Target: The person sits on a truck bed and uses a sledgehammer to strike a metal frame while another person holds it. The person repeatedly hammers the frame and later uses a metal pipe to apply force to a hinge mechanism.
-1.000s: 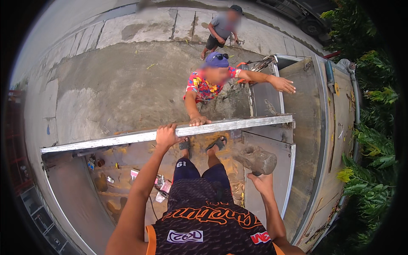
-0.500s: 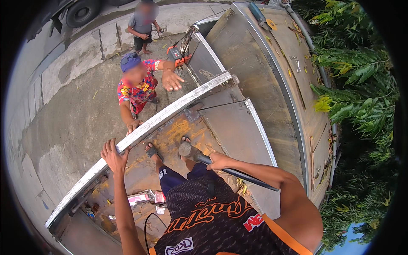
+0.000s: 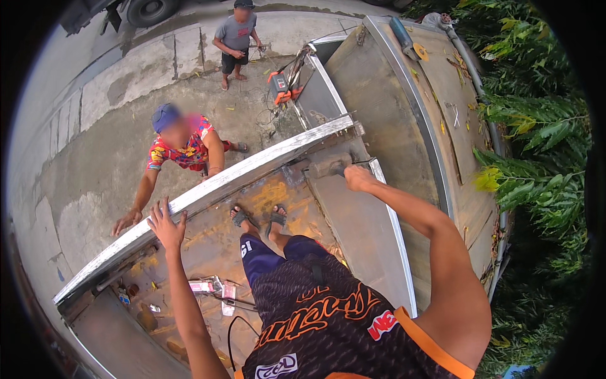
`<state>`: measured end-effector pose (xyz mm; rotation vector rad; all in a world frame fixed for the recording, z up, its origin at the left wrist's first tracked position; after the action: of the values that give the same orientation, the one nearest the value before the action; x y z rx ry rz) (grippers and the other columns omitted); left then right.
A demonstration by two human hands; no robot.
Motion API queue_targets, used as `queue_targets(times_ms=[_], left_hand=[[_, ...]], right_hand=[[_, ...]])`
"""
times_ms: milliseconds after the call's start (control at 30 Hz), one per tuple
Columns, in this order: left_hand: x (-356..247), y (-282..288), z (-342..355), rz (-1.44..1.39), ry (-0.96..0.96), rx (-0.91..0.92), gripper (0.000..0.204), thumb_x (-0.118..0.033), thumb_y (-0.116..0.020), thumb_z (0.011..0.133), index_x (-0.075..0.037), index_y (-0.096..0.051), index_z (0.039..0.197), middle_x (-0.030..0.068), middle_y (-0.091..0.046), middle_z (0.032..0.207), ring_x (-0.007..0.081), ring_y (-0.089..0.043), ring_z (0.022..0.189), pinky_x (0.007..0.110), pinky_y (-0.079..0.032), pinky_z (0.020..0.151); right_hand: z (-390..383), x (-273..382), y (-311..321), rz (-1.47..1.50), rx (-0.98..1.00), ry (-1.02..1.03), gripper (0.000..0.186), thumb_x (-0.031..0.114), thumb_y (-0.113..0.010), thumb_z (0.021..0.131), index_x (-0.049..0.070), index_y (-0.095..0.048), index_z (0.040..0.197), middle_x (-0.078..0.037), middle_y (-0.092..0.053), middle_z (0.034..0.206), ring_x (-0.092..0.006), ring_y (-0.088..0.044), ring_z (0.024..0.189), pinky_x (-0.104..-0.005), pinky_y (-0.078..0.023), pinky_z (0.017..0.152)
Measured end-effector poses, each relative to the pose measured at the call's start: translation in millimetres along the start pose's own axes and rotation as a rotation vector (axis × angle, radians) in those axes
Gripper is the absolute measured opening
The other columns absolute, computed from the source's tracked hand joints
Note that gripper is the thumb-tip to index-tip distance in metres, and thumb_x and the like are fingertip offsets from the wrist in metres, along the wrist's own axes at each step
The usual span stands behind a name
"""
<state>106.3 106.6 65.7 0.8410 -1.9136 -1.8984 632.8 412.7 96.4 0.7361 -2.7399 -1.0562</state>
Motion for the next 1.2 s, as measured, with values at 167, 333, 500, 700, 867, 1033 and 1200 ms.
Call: queue_targets(times_ms=[167, 333, 500, 700, 867, 1033, 1200], left_hand=[[-7, 4, -4, 0.014, -0.007, -0.024, 0.082, -0.047, -0.073, 0.080, -0.022, -0.039, 0.150, 0.0149, -0.039, 0.149, 0.0378, -0.026, 0.145, 0.062, -0.013, 0.118], [-11, 4, -4, -0.017, -0.014, -0.058, 0.082, -0.044, -0.074, 0.080, -0.022, -0.039, 0.150, 0.0142, -0.037, 0.151, 0.0379, -0.023, 0.146, 0.061, -0.011, 0.118], [-7, 3, -1, -0.073, 0.048, -0.099, 0.078, -0.043, -0.077, 0.075, -0.019, -0.049, 0.143, 0.0133, -0.042, 0.148, 0.0389, -0.025, 0.146, 0.063, -0.014, 0.117], [-19, -9, 7, 0.036, 0.107, -0.037, 0.074, -0.044, -0.077, 0.074, -0.022, -0.051, 0.140, 0.0116, -0.043, 0.150, 0.0368, -0.027, 0.145, 0.066, -0.020, 0.112], [-41, -15, 4, -0.003, 0.170, -0.026, 0.073, -0.055, -0.073, 0.078, -0.024, -0.051, 0.140, 0.0124, -0.041, 0.152, 0.0379, -0.026, 0.146, 0.066, -0.022, 0.112], [-72, -18, -4, -0.079, 0.191, -0.098, 0.081, -0.058, -0.073, 0.079, -0.025, -0.047, 0.147, 0.0155, -0.032, 0.157, 0.0414, -0.022, 0.148, 0.067, -0.020, 0.113], [-99, -9, -9, -0.152, 0.276, -0.166, 0.078, -0.054, -0.074, 0.081, -0.022, -0.047, 0.147, 0.0203, -0.032, 0.156, 0.0414, -0.026, 0.146, 0.061, -0.024, 0.113]], right_hand=[[3, 27, -9, 0.030, 0.026, 0.041, 0.026, 0.012, -0.061, 0.084, -0.006, -0.070, 0.100, -0.027, -0.067, 0.114, -0.0417, -0.065, 0.109, -0.0485, -0.054, 0.089], [0, 8, 5, 0.067, 0.041, -0.047, 0.028, 0.015, -0.062, 0.084, -0.006, -0.070, 0.102, -0.027, -0.067, 0.114, -0.0408, -0.065, 0.109, -0.0476, -0.054, 0.089], [-13, -16, 43, 0.004, -0.146, -0.109, 0.024, 0.009, -0.064, 0.082, -0.007, -0.069, 0.099, -0.026, -0.068, 0.110, -0.0418, -0.067, 0.103, -0.0490, -0.055, 0.085], [-11, -8, 59, 0.126, -0.178, 0.130, 0.023, 0.007, -0.062, 0.082, -0.011, -0.065, 0.097, -0.030, -0.066, 0.107, -0.0451, -0.067, 0.099, -0.0509, -0.055, 0.083], [-2, -37, 67, 0.072, -0.064, 0.197, 0.033, 0.010, -0.062, 0.084, -0.014, -0.055, 0.105, -0.030, -0.067, 0.093, -0.0457, -0.068, 0.091, -0.0523, -0.054, 0.078], [-1, -54, 69, 0.057, -0.065, 0.228, 0.029, 0.009, -0.059, 0.086, -0.012, -0.059, 0.106, -0.029, -0.067, 0.103, -0.0454, -0.067, 0.098, -0.0531, -0.054, 0.081], [0, -57, 69, 0.075, -0.051, 0.282, 0.039, 0.016, -0.065, 0.088, -0.015, -0.053, 0.109, -0.030, -0.068, 0.090, -0.0452, -0.068, 0.091, -0.0527, -0.053, 0.078]])
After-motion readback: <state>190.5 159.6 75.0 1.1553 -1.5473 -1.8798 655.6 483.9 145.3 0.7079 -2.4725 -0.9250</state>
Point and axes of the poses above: each hand's wrist, its own z-axis towards the middle knuckle, its own y-axis out of the back of the hand, x = y × z, the point moved 8 cm from there along z, towards the middle knuckle
